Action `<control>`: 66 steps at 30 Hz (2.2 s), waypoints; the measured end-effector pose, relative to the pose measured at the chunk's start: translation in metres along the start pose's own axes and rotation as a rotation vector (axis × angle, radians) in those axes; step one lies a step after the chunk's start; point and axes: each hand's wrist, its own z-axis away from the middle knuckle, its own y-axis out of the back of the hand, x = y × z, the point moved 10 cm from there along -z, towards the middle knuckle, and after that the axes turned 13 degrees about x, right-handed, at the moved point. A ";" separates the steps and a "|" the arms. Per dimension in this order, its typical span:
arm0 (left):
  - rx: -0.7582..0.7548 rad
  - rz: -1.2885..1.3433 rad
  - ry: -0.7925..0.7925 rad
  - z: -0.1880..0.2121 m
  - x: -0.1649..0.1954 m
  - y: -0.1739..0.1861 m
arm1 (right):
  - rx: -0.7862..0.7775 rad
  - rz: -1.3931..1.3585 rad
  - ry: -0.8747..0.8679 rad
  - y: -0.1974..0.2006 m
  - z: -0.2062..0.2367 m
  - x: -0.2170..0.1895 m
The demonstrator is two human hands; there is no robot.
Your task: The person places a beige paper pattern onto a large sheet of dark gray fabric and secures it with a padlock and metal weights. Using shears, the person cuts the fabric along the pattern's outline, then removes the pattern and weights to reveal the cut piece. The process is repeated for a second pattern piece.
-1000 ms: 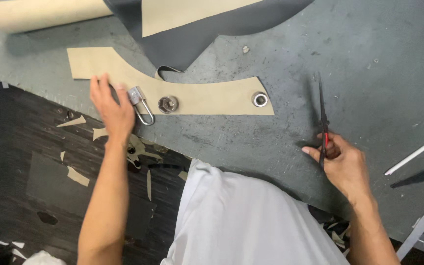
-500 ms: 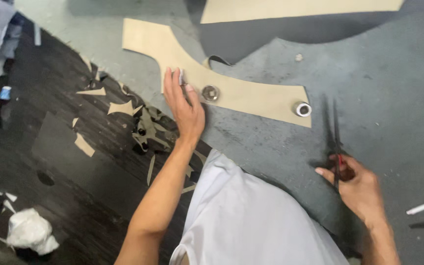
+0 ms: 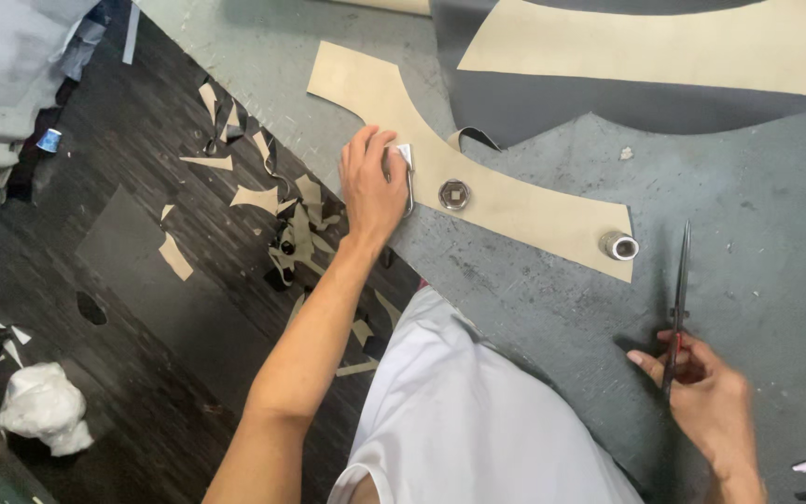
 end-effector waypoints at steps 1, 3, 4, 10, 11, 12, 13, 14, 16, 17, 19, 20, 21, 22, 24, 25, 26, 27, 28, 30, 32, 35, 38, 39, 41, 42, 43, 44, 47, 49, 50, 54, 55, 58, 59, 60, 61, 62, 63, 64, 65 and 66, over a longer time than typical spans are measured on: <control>-0.001 0.023 -0.036 -0.001 0.011 0.002 | 0.002 -0.003 0.002 0.001 0.000 -0.004; -0.008 0.080 -0.112 -0.001 0.039 0.006 | 0.013 -0.006 0.000 0.004 -0.001 -0.008; -0.049 0.144 -0.156 0.003 0.057 0.003 | -0.001 0.008 0.012 0.005 0.001 -0.009; -0.472 0.569 -0.356 0.084 0.192 -0.040 | -0.117 -0.139 -0.162 -0.002 0.030 0.036; -0.490 0.584 -0.352 0.088 0.201 -0.052 | -0.141 -0.148 -0.242 -0.007 0.039 0.051; -0.518 0.597 -0.339 0.097 0.210 -0.063 | -0.173 -0.154 -0.332 -0.011 0.049 0.066; -0.553 0.609 -0.320 0.107 0.215 -0.072 | -0.229 -0.201 -0.372 -0.016 0.059 0.075; -0.558 0.579 -0.359 0.115 0.220 -0.080 | -0.283 -0.254 -0.411 -0.022 0.067 0.082; -0.557 0.521 -0.430 0.128 0.228 -0.099 | -0.358 -0.285 -0.451 -0.027 0.077 0.094; -0.561 0.510 -0.422 0.133 0.228 -0.105 | -0.390 -0.273 -0.457 -0.030 0.079 0.099; -0.570 0.491 -0.428 0.141 0.230 -0.115 | -0.430 -0.316 -0.458 -0.035 0.081 0.102; -0.566 0.508 -0.414 0.143 0.231 -0.117 | -0.430 -0.363 -0.446 -0.036 0.079 0.101; -0.556 0.523 -0.400 0.143 0.231 -0.117 | -0.431 -0.409 -0.428 -0.037 0.076 0.100; -0.545 0.533 -0.382 0.142 0.231 -0.116 | -0.430 -0.406 -0.414 -0.038 0.073 0.100; -0.481 0.527 -0.349 0.137 0.229 -0.107 | -0.456 -0.390 -0.406 -0.039 0.071 0.101; -0.454 0.518 -0.326 0.136 0.226 -0.101 | -0.486 -0.402 -0.406 -0.040 0.072 0.099; -0.468 0.490 -0.294 0.136 0.224 -0.101 | -0.512 -0.415 -0.398 -0.040 0.072 0.097; -0.469 0.467 -0.270 0.136 0.221 -0.102 | -0.527 -0.429 -0.377 -0.039 0.069 0.093; -0.462 0.450 -0.252 0.135 0.220 -0.104 | -0.544 -0.423 -0.374 -0.038 0.067 0.092; -0.423 0.442 -0.287 0.136 0.223 -0.104 | -0.586 -0.405 -0.376 -0.036 0.065 0.088; -0.406 0.418 -0.301 0.140 0.224 -0.107 | -0.600 -0.416 -0.354 -0.035 0.059 0.081; -0.398 0.380 -0.312 0.143 0.222 -0.113 | -0.596 -0.448 -0.330 -0.038 0.053 0.069; -0.381 0.353 -0.322 0.143 0.220 -0.118 | -0.553 -0.477 -0.317 -0.045 0.049 0.059; -0.365 0.347 -0.325 0.142 0.220 -0.118 | -0.529 -0.483 -0.320 -0.048 0.049 0.057; -0.350 0.339 -0.317 0.141 0.219 -0.120 | -0.476 -0.467 -0.323 -0.051 0.048 0.057; -0.354 0.337 -0.308 0.142 0.218 -0.121 | -0.451 -0.460 -0.327 -0.052 0.049 0.057; -0.361 0.334 -0.298 0.142 0.217 -0.122 | -0.444 -0.485 -0.324 -0.053 0.049 0.055; -0.357 0.327 -0.300 0.142 0.217 -0.121 | -0.435 -0.510 -0.324 -0.054 0.050 0.053; -0.349 0.328 -0.317 0.143 0.218 -0.121 | -0.414 -0.466 -0.293 -0.054 0.050 0.053; -0.349 0.326 -0.319 0.143 0.218 -0.121 | -0.389 -0.415 -0.241 -0.050 0.048 0.051; -0.348 0.325 -0.321 0.143 0.218 -0.121 | -0.370 -0.399 -0.209 -0.048 0.047 0.048; -0.358 0.322 -0.318 0.145 0.219 -0.121 | -0.387 -0.405 -0.241 -0.047 0.048 0.045; -0.358 0.319 -0.320 0.145 0.219 -0.121 | -0.390 -0.379 -0.269 -0.046 0.048 0.047; -0.361 0.322 -0.314 0.144 0.218 -0.122 | -0.405 -0.321 -0.338 -0.045 0.049 0.051; -0.358 0.323 -0.313 0.144 0.218 -0.121 | -0.410 -0.315 -0.350 -0.044 0.049 0.051; -0.357 0.327 -0.314 0.144 0.218 -0.121 | -0.413 -0.310 -0.363 -0.043 0.049 0.052; -0.356 0.330 -0.315 0.144 0.218 -0.121 | -0.414 -0.323 -0.351 -0.043 0.048 0.050; -0.355 0.327 -0.316 0.144 0.218 -0.121 | -0.414 -0.336 -0.340 -0.042 0.048 0.049; -0.355 0.326 -0.317 0.144 0.218 -0.121 | -0.414 -0.348 -0.330 -0.042 0.047 0.048; -0.354 0.325 -0.319 0.144 0.219 -0.121 | -0.411 -0.349 -0.328 -0.042 0.047 0.048; -0.355 0.325 -0.319 0.144 0.219 -0.121 | -0.410 -0.351 -0.324 -0.042 0.046 0.048; -0.355 0.324 -0.318 0.143 0.219 -0.121 | -0.410 -0.352 -0.319 -0.043 0.046 0.048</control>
